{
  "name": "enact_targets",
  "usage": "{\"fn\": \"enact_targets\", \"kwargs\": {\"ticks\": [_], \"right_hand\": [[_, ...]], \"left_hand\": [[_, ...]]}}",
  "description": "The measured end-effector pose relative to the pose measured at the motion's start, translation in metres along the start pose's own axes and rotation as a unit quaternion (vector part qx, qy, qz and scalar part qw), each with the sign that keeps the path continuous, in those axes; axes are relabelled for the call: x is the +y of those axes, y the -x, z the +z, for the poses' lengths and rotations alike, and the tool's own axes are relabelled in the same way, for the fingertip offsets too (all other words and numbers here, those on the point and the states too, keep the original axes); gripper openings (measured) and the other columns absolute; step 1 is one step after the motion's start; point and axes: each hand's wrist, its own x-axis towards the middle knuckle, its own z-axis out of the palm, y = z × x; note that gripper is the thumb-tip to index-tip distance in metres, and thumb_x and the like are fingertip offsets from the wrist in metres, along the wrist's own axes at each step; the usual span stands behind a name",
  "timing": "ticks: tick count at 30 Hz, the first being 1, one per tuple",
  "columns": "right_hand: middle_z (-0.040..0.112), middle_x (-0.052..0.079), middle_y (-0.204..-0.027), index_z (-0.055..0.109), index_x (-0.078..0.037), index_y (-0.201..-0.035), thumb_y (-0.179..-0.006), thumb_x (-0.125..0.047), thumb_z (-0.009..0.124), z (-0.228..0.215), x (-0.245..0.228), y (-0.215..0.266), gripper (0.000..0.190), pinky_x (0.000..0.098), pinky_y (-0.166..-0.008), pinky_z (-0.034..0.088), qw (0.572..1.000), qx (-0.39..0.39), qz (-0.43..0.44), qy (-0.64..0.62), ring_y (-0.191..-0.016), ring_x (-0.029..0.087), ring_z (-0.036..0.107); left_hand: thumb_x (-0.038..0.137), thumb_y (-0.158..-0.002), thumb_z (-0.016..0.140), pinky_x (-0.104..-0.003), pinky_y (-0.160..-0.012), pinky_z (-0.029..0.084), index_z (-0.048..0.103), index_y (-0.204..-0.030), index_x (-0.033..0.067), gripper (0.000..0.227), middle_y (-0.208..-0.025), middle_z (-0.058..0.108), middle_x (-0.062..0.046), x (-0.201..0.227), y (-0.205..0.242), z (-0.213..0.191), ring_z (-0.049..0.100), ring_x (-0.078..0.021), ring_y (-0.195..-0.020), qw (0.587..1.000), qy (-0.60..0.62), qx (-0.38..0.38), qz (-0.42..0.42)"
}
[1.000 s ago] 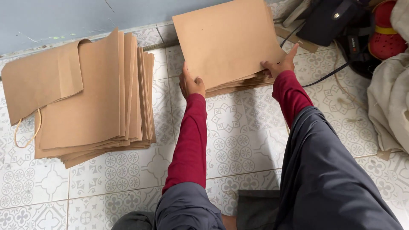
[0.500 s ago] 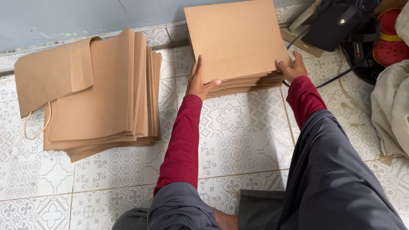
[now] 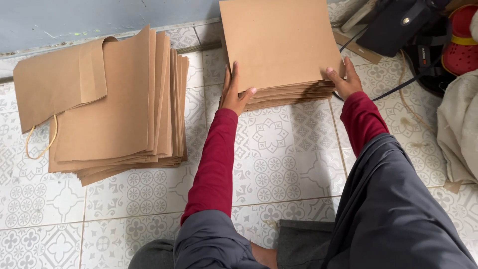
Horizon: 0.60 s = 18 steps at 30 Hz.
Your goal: Folding the bottom of brown paper bags to create a base and stacking them on the floor.
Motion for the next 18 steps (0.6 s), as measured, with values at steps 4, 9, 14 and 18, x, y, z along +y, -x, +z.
{"fn": "enact_targets", "kwargs": {"ticks": [4,9,14,18], "right_hand": [[0.029,0.014,-0.165,0.026,-0.029,-0.164,-0.105,-0.066,0.068,-0.014,0.007,-0.012,0.082,0.0451,-0.123,0.033,1.000,0.000,-0.025,-0.014,-0.146,0.038,0.039],[0.015,0.017,-0.169,0.027,-0.029,-0.166,-0.097,-0.074,0.067,-0.033,-0.031,0.015,0.092,0.0465,-0.129,0.017,0.995,0.043,-0.050,0.074,-0.155,0.035,0.015],[0.020,0.032,-0.161,0.043,-0.010,-0.161,-0.102,-0.051,0.074,-0.029,-0.082,0.033,0.079,0.0623,-0.120,0.023,0.952,0.123,-0.235,0.149,-0.146,0.055,0.017],[0.026,0.034,-0.158,0.054,0.002,-0.155,-0.103,-0.040,0.074,0.002,-0.169,0.082,0.070,0.0632,-0.114,0.026,0.895,0.136,-0.386,0.180,-0.143,0.055,0.023]], "left_hand": [[0.054,-0.101,0.066,-0.050,-0.127,0.028,0.010,-0.166,0.0364,0.087,-0.172,0.008,-0.013,0.015,0.004,-0.017,0.019,-0.0365,-0.156,1.000,0.026,0.014,-0.002],[0.048,-0.107,0.060,-0.055,-0.126,0.027,0.013,-0.167,0.0320,0.078,-0.171,0.011,-0.018,0.016,0.011,-0.062,0.018,-0.0419,-0.155,0.993,0.046,0.102,0.043],[0.028,-0.106,0.063,-0.046,-0.124,0.037,0.031,-0.161,0.0232,0.064,-0.167,0.024,-0.011,0.034,0.062,-0.168,0.034,-0.0339,-0.153,0.961,-0.024,0.263,0.081],[0.019,-0.099,0.067,-0.043,-0.116,0.046,0.040,-0.155,0.0206,0.062,-0.162,0.036,-0.011,-0.006,0.113,-0.242,0.049,-0.0325,-0.144,0.923,-0.123,0.362,0.044]]}}
